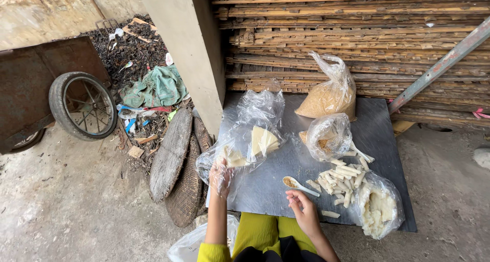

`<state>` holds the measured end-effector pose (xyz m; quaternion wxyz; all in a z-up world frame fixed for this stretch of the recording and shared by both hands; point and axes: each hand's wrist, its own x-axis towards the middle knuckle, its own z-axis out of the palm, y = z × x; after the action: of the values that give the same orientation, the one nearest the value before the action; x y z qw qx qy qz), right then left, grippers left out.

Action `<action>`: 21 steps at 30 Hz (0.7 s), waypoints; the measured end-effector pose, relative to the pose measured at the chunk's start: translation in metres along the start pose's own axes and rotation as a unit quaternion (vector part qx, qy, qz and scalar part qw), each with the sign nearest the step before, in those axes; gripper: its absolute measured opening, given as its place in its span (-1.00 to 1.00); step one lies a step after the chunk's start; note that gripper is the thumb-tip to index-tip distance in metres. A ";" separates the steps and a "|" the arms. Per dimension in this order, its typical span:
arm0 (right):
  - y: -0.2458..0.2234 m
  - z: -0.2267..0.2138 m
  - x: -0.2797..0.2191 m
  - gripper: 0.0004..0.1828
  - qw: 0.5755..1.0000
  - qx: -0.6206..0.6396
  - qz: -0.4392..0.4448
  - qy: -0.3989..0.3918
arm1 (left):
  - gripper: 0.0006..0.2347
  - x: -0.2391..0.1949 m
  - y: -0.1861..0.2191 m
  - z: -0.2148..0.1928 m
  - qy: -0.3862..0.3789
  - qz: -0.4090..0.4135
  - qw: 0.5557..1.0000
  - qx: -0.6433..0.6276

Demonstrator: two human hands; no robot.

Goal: The person assembles triangular food packets by placing a filling into the center of a wrapper and folding the edges to seal it. They repeat this process for multiple units, stacking the finished packets on the table.

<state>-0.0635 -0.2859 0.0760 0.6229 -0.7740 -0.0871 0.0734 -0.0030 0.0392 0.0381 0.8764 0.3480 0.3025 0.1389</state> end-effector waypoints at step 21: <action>-0.049 0.054 -0.004 -0.41 0.846 0.379 0.228 -0.297 | -0.79 -0.228 -0.051 -0.026 -0.146 0.210 0.930 0.265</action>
<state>-0.0820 -0.2252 0.1128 0.7779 -0.4172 -0.0545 0.4667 -0.1952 -0.0874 0.0861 0.7376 0.6395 0.1175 0.1823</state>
